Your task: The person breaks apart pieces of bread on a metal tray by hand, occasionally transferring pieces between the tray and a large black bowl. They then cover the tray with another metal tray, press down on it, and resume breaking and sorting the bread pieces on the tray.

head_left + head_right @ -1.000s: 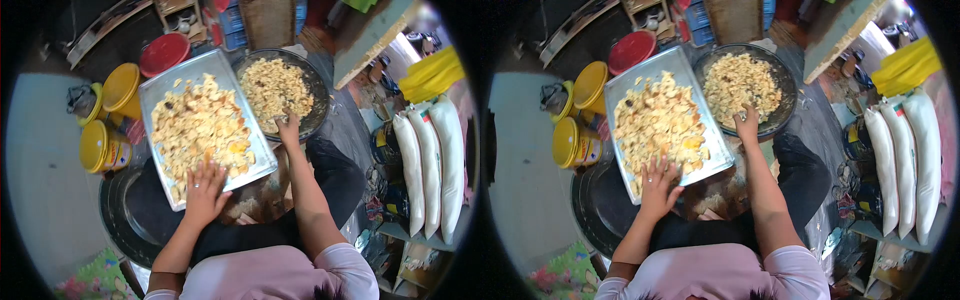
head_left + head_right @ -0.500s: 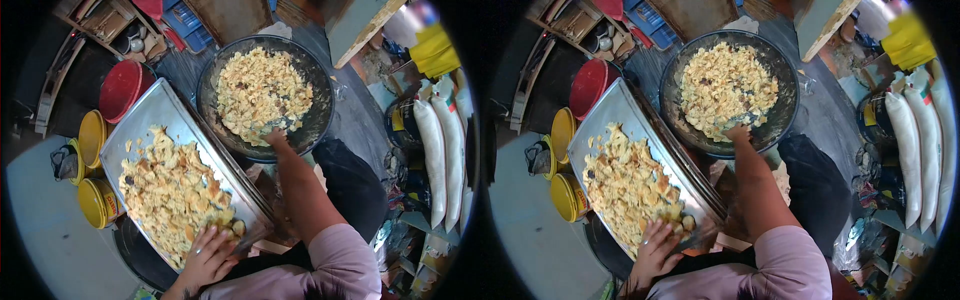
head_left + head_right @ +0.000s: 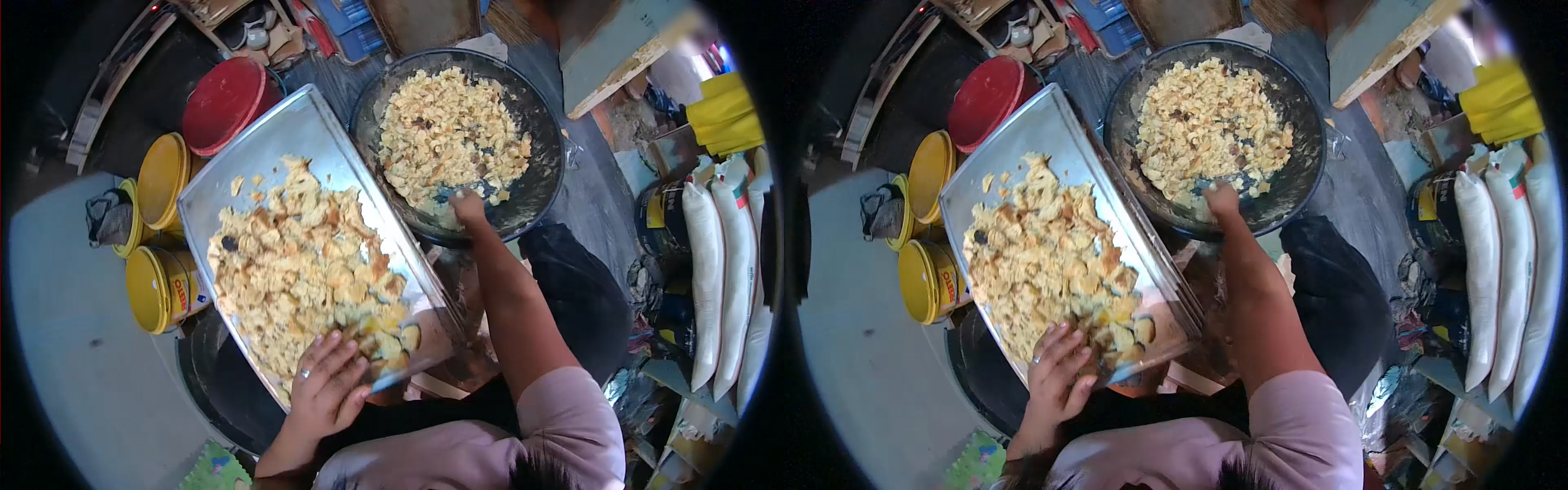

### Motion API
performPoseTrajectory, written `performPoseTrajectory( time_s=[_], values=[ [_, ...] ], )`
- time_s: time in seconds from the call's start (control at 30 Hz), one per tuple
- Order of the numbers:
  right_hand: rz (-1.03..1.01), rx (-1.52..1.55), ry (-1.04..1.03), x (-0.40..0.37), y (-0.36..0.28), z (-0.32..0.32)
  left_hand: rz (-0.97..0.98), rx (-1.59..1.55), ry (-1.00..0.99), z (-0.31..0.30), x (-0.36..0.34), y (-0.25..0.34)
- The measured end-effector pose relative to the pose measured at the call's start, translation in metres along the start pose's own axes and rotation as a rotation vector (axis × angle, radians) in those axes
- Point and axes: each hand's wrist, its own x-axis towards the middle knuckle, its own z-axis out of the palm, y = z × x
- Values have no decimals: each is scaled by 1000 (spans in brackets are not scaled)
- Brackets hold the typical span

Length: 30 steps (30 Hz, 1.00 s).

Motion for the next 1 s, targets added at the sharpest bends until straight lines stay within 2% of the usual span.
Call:
performPoseTrajectory(
  time_s=[0.03, 0.1, 0.13, 0.2, 0.27, 0.37, 0.43, 0.5, 0.63, 0.7, 0.77, 0.9, 0.97, 1.0],
  values=[
    [-13, -10, 2, -10, -18, -20, -18, 18, -9, 0, -5, 2],
    [106, 859, -211, -36, -65, -72, -18, 13, 37, 4, -10, 6],
    [91, 847, -214, -57, -91, -94, -23, 24, 50, 5, -12, 7],
    [-30, 1079, -177, -113, -137, -131, -14, 63, 87, 7, -12, 11],
    [-46, 1109, -220, -168, -174, -159, -9, 36, 131, 11, -17, 10],
    [-127, 1144, -283, -225, -188, -158, 25, 32, 199, 15, -25, 11],
    [-377, 800, -152, -254, -191, -146, 33, 16, 207, 20, -30, 10],
    [-390, 835, -192, -273, -189, -132, 38, 41, 224, 26, -31, 11],
    [-468, 825, -125, -280, -182, -121, 72, 43, 199, 45, -30, 15],
    [-468, 828, -130, -276, -178, -116, 189, 161, 154, 56, -27, 20],
    [-575, 719, -40, -270, -174, -117, 202, 165, 133, 65, -25, 22],
    [-533, 692, -6, -264, -167, -119, 172, 177, 106, 69, -12, 23],
    [-265, 1044, -137, -261, -165, -116, 171, 233, 59, 73, -3, 25],
    [-238, 1182, -162, -261, -167, -117, 169, 233, 63, 77, -1, 25]
  ],
)
